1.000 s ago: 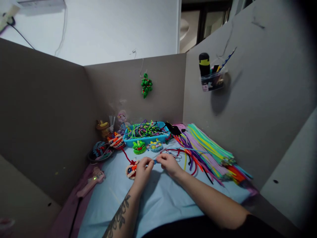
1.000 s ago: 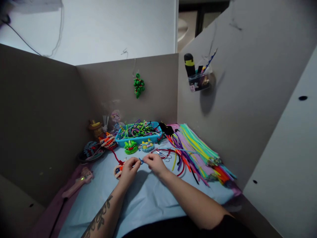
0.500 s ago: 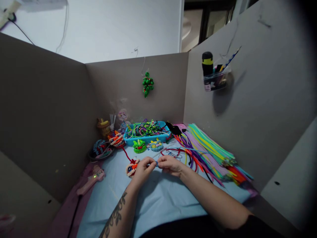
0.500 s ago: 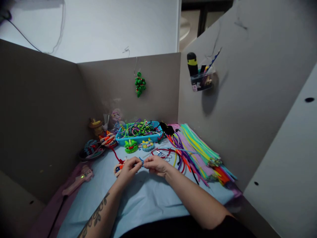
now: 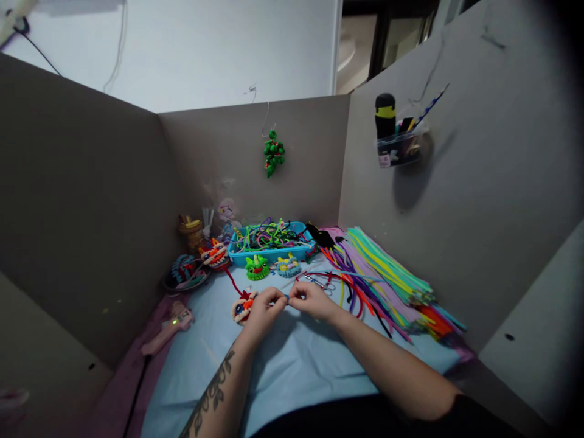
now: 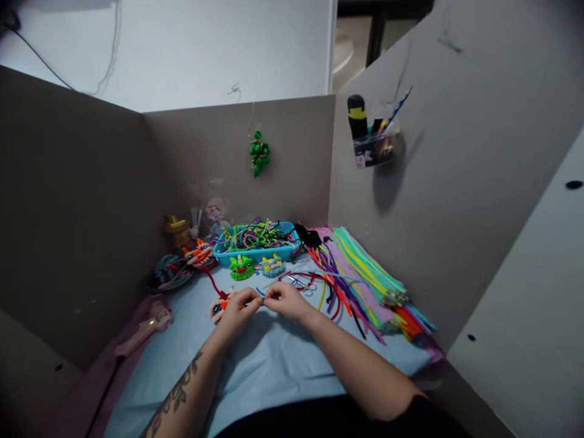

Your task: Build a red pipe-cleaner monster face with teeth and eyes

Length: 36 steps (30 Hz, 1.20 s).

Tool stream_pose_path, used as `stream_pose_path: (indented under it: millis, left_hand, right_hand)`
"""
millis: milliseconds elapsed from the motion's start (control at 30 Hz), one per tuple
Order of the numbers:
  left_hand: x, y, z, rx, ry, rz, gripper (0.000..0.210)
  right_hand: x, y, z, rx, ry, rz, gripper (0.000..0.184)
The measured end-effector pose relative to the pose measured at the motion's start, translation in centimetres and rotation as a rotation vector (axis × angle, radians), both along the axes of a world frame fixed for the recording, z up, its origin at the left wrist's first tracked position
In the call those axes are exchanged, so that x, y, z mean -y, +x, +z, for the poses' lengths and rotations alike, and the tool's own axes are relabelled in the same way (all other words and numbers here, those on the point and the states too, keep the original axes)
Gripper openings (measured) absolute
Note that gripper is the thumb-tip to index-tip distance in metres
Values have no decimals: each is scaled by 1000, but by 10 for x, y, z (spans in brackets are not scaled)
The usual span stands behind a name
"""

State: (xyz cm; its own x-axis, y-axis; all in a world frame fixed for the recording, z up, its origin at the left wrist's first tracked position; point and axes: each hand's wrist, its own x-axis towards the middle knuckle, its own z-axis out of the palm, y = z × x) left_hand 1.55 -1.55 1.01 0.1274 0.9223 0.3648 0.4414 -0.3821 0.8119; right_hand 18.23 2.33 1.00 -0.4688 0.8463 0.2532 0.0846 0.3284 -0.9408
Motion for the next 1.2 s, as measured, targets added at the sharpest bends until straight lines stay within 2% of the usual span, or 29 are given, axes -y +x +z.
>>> stream_pose_path:
  millis: [133,200,367,500,567,667,800,933,1100,1200]
  left_hand:
    - [0,-1,2,17,-52,21,19]
    - [1,-1,3,24,-69,7,20]
    - [3,1,4,33,-66,13,21]
    - [2,1,2,66,-89,16,22]
    - [1,1,2,99,-135,7,24]
    - [0,1,3,160,-189,34,27]
    - [1,1,5,166,-165,36,25]
    - [3,1,6,164,-156,28,24]
    - [1,0,4,226,-239,-68,29]
    - [0,-1,0,261,-273,-113,30]
  right_hand:
    - [-3,2,0,-113,-278,111,28]
    - [-4,1,-2,-148,-321,124,31]
    - [-1,-4,-8,-115,-264,100,26]
    - [0,-6,-7,-34,6,-20,17]
    - [0,-5,-6,-4,79,-56,14]
    - [-1,-4,-5,18,95,-64,14]
    - [-1,-5,-5,25,123,-90,13]
    - [1,-5,-4,8,100,-58,11]
    - [2,-1,-3,-89,-116,205,18]
    - [1,-1,-4,-120,-179,243,21]
